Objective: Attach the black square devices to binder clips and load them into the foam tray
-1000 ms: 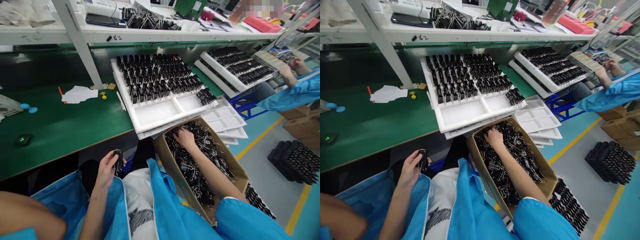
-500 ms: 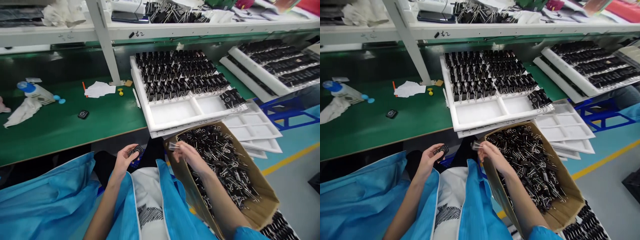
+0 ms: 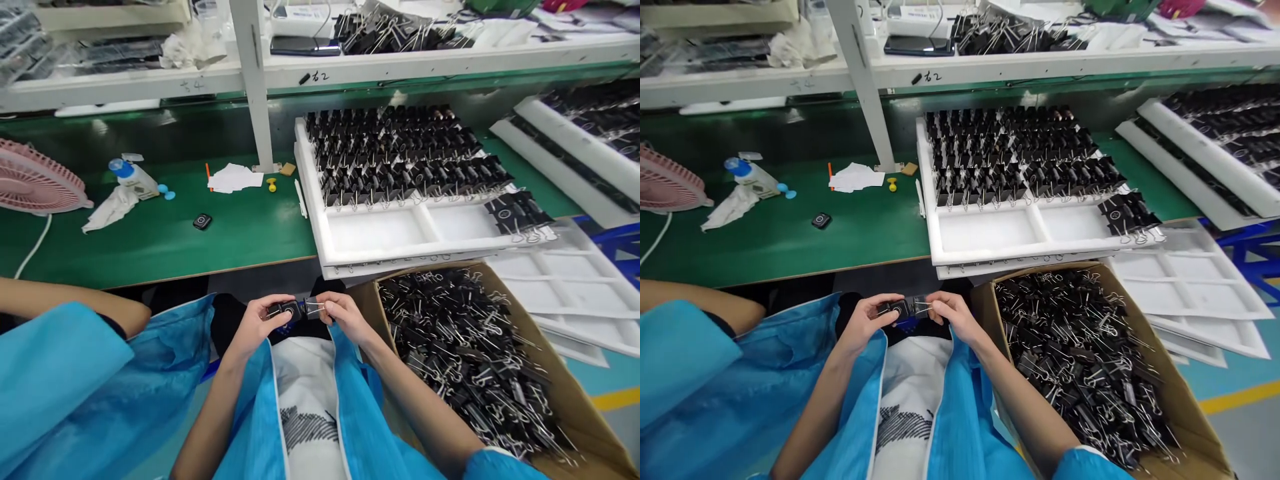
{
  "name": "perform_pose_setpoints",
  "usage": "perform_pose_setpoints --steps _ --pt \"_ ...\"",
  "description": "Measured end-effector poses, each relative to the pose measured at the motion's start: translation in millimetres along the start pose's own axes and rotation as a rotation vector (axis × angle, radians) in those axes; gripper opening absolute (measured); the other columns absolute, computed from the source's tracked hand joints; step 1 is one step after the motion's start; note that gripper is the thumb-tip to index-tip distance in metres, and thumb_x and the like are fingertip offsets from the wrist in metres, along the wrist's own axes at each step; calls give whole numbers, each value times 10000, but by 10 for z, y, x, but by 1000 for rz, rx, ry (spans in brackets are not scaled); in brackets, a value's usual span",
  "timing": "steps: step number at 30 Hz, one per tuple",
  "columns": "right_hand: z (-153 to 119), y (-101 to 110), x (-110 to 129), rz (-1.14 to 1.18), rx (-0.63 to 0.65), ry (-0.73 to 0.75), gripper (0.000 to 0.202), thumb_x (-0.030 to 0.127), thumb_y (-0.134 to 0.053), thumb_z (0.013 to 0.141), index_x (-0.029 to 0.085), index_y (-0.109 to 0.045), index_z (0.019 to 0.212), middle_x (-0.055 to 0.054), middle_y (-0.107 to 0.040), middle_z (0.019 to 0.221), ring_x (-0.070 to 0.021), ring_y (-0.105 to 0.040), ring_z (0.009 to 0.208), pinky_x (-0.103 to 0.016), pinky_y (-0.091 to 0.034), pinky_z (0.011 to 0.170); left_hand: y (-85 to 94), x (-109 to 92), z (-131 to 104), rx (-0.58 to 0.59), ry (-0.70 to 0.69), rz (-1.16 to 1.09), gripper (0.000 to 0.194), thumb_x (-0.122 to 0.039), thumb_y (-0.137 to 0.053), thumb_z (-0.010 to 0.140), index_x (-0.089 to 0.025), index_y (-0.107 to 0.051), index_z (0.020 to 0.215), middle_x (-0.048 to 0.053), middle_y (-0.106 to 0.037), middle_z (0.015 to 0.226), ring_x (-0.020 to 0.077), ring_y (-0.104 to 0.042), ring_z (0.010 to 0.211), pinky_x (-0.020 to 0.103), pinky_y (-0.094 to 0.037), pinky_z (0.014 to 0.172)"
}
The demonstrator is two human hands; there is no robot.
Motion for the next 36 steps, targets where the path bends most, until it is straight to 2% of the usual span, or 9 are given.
perform_pose_setpoints --steps 4,10,17,25,30,34,36 --pt "-32 20 69 -98 3 42 463 553 -726 898 113 -741 1038 -17 -600 674 -113 -465 567 -261 -360 560 -34 9 0 45 23 39 404 -367 -839 803 -183 -783 1158 107 -769 1093 217 -713 877 280 -566 745" --pt "-109 -19 70 -272 51 -4 483 562 -698 923 110 -759 1081 -54 -673 771 -137 -544 660 -267 -442 624 -126 -16 6 106 52 132 374 -369 -812 825 -204 -786 1160 104 -776 1116 243 -731 943 323 -584 841" --pt "-136 -8 127 -346 12 25 465 556 -686 929 130 -777 1094 -92 -737 900 -200 -648 779 -330 -533 752 -165 -75 -3 92 29 167 361 -373 -809 811 -197 -806 1127 120 -785 1097 282 -739 986 371 -585 896" --pt "-151 -1 203 -432 6 56 431 529 -647 959 139 -779 1088 -104 -757 965 -228 -677 855 -343 -540 792 -194 -90 6 76 29 199 328 -364 -800 819 -209 -812 1107 105 -787 1090 265 -741 960 346 -584 875" --pt "-159 -16 204 -429 11 56 414 506 -655 955 135 -767 1100 -97 -749 958 -214 -670 841 -320 -528 766 -172 -95 17 69 22 222 311 -358 -795 814 -199 -815 1080 108 -787 1086 266 -740 954 337 -587 847" --pt "-166 -106 316 -493 57 25 468 440 -666 943 136 -674 1298 -36 -698 815 -167 -618 725 -278 -488 694 -163 -79 -13 97 45 244 325 -377 -799 810 -204 -810 1085 113 -779 1119 286 -733 1006 363 -584 896" --pt "-179 -204 395 -569 126 19 495 411 -697 918 149 -658 1336 -27 -696 831 -154 -602 714 -263 -475 678 -222 -71 -25 133 53 278 324 -393 -790 823 -217 -801 1094 109 -771 1143 290 -723 1043 374 -575 932"
Point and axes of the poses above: each hand's wrist, its own z-axis towards the middle knuckle, its own y-axis out of the back of the hand, x = y × z, the point moved 9 cm from there along z, towards the middle knuckle
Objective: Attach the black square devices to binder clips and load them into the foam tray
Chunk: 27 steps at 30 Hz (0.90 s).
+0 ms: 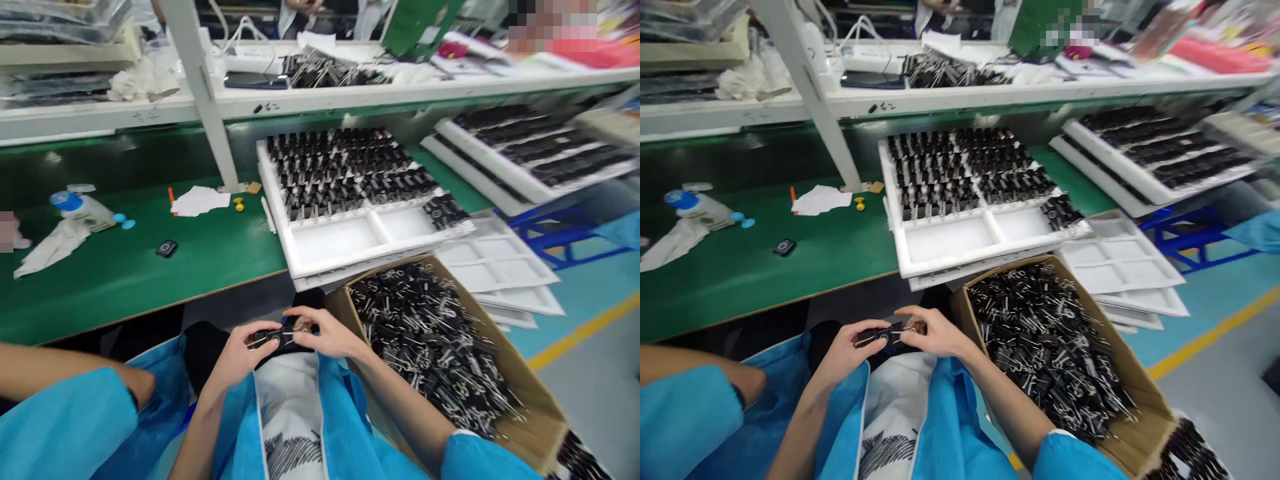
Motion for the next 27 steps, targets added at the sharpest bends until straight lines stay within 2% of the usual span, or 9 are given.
perform_pose_setpoints --steps 5,8,10,12,15,17,19,21,27 --pt "-86 37 160 -107 66 -35 288 350 -730 890 174 -764 1115 -33 -739 921 -144 -624 757 -238 -474 673 -235 -76 70 91 -24 9 443 -410 -771 852 -248 -688 1256 110 -737 1174 275 -714 1043 369 -573 914" --pt "-288 346 230 101 -23 -129 335 416 -786 840 152 -738 1040 -32 -723 818 -144 -635 665 -244 -504 603 -83 -155 149 -17 -109 -181 596 -485 -743 871 -244 -570 1388 143 -706 1216 265 -720 944 366 -595 799" --pt "-481 806 390 208 -198 -112 386 463 -810 813 148 -724 1019 -46 -726 810 -159 -650 625 -280 -543 584 204 -196 173 -185 -194 -274 611 -523 -740 865 -222 -572 1369 147 -700 1203 258 -712 913 355 -590 764" --pt "-737 1516 637 107 -524 -22 382 468 -806 816 150 -737 1017 -69 -740 845 -179 -668 647 -321 -565 616 477 -199 161 -335 -232 -287 570 -527 -752 855 -200 -617 1301 126 -711 1139 242 -701 889 332 -577 752" --pt "-1210 2565 1017 -362 -1101 34 351 445 -762 834 141 -782 1008 -101 -752 866 -219 -679 743 -366 -549 719 640 -184 126 -416 -213 -282 517 -514 -770 841 -190 -661 1229 93 -727 1054 220 -684 848 309 -560 730" --pt "-1323 3000 1128 -673 -1294 -37 350 423 -730 827 128 -804 998 -126 -763 901 -261 -685 840 -405 -528 820 623 -179 84 -433 -197 -283 513 -527 -777 825 -184 -678 1193 82 -733 1006 218 -676 822 308 -553 711" --pt "-1249 3272 1106 -873 -1316 -122 362 403 -692 828 121 -812 1020 -145 -771 967 -291 -681 927 -424 -502 895 585 -163 25 -460 -187 -270 518 -545 -785 802 -176 -695 1155 78 -734 964 220 -668 798 310 -548 691" --pt "-1130 3423 1035 -990 -1293 -185 372 395 -653 848 130 -809 1056 -151 -771 1009 -301 -672 975 -422 -486 915 574 -121 -33 -487 -177 -253 525 -558 -788 789 -175 -703 1138 75 -734 946 224 -664 791 315 -549 690" --pt "-897 3526 900 -1202 -1220 -365 347 360 -601 918 147 -769 1134 -167 -751 1055 -326 -641 1013 -408 -469 858 813 85 -78 -529 -153 -213 542 -548 -817 758 -184 -706 1143 78 -751 955 232 -682 811 318 -567 710"
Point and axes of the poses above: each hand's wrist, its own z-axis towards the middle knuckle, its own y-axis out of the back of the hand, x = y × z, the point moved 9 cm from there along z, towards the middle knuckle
